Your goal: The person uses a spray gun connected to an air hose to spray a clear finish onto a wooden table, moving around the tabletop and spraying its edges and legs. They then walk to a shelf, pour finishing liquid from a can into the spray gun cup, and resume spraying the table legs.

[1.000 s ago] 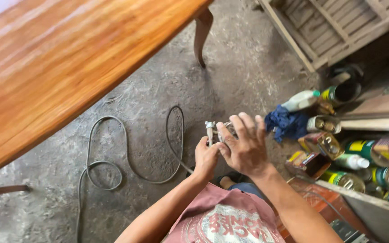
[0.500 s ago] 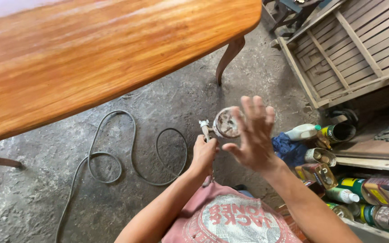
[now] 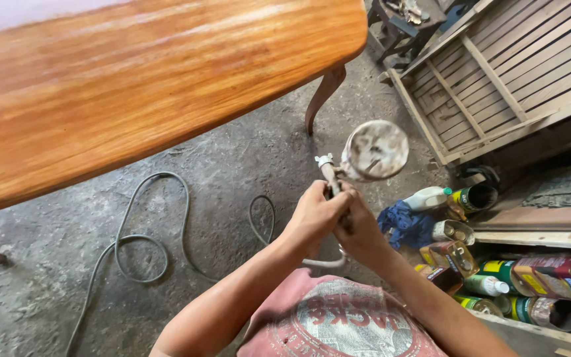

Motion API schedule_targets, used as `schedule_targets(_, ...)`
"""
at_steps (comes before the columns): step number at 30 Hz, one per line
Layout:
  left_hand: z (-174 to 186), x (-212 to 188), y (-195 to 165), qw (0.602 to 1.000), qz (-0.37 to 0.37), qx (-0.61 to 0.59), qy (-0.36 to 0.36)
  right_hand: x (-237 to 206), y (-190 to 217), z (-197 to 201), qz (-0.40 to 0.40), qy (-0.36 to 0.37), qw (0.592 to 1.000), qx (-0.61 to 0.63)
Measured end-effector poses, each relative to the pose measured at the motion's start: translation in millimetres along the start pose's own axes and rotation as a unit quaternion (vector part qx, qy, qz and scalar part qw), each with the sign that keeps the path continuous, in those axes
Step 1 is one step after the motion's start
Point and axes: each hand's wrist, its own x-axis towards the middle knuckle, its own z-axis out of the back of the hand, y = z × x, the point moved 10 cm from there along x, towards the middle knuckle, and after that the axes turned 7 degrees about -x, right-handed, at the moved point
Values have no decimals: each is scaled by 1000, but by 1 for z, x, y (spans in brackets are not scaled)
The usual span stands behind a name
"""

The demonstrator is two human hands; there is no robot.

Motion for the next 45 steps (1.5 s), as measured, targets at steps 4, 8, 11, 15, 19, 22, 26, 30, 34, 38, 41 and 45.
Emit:
schedule_targets(4,8,-18,-17,979,-114,171,-3,-5,-12,26,-160,30,986,22)
schedule_targets(8,19,-49,15,967,-193,157,-59,0,-11,27,-240,26,933,267)
schedule_targets(11,-7,-39,69,980,-103,145,90,3,-9,36,-244,-36,905,346)
schedule_targets(15,-47,-35,125,934,-29,189,303,11,1,62,-181,-109,916,340)
schedule_targets(19,-42,-10,165,914,-25,256,314,12,8,107,-109,-175,904,374)
schedule_targets(22,-4,10,203,917,-26,299,263,1,7,146,-52,-216,910,350)
schedule_targets(26,79,30,224,844,-155,482,179,-21,-25,192,-45,-327,904,270)
schedule_targets(30,127,22,245,814,-143,527,197,-29,-76,197,-53,-356,911,201)
schedule_targets(34,147,38,271,847,10,507,161,-21,-161,160,-132,-319,915,208)
schedule_targets(38,135,71,254,827,-59,558,40,3,-250,101,-165,-235,931,225)
schedule_targets(41,140,105,278,813,-21,581,-18,40,-315,51,-143,-166,939,263)
schedule_targets(45,155,163,343,768,60,634,-62,81,-398,-26,-131,-94,937,310)
